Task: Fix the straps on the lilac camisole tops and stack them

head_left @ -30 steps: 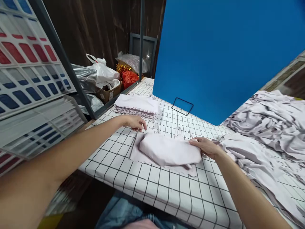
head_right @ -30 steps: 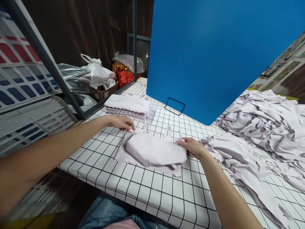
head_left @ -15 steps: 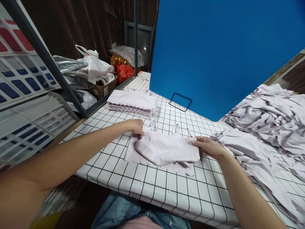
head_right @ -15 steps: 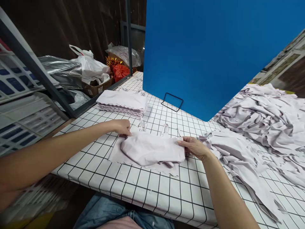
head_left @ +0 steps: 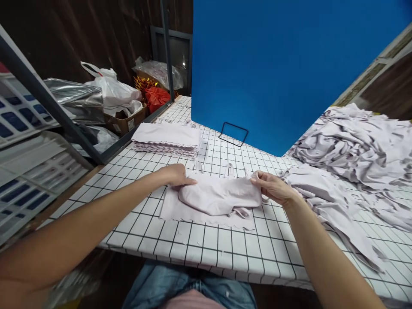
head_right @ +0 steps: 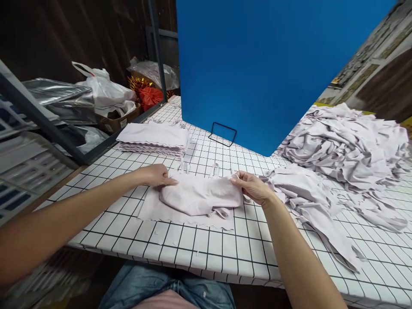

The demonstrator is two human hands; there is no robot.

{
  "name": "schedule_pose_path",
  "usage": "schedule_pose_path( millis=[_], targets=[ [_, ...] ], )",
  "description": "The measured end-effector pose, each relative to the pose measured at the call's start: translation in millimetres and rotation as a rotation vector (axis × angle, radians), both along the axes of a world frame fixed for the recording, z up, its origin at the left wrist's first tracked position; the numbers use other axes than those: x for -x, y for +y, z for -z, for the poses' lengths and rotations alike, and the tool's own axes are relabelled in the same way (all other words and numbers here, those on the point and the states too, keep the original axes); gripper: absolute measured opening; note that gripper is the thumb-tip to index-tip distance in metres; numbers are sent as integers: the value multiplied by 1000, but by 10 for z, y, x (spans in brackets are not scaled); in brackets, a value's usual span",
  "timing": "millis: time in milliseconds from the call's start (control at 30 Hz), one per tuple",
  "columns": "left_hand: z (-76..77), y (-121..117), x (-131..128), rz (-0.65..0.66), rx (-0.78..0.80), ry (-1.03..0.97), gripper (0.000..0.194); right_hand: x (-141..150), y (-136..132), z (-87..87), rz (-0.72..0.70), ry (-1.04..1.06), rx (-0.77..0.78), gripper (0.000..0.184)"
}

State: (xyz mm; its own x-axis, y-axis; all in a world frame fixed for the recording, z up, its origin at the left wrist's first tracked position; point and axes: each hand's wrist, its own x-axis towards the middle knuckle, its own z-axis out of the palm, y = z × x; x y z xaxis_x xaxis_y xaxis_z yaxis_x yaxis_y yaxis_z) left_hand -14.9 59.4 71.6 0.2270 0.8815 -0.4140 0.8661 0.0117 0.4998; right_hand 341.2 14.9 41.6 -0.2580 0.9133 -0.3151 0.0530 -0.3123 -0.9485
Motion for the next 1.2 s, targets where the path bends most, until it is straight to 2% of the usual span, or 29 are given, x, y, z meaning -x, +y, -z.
schedule_pose_path(
  millis=[67,133,333,400,567,700,800,967,1100,1200],
  targets=[
    [60,-26,-33,-10,16,-7,39,17,-26,-14,-18,15,12,37],
    [76,-33,9,-19,66,-119,32,-18,-47,-18,-11,10,14,35],
    [-14,-68,196,-77,213,-806,31,-178,-66,-46,123,-35,-34,34],
    [-4,-90,194,-129,234,-963,33,-156,-73,-105,129,-15,-64,32],
    [117,-125,130,-273,245,-1027,40,13,-123,-327,63,-10,-123,31],
    [95,-137,175,-214,310,-1016,37,51,-161,-499,30,-11,-170,33],
    [-81,-103,269,-162,282,-974,30,-8,-133,-625,72,-15,-236,32],
    [-608,83,402,-38,49,-929,40,-53,49,-902,113,-83,-385,31],
    [-1050,189,473,60,-12,-861,45,15,85,-1287,183,-171,-587,29],
    [-1295,155,516,148,-120,-886,49,40,-4,-1579,224,-176,-751,22]
  ],
)
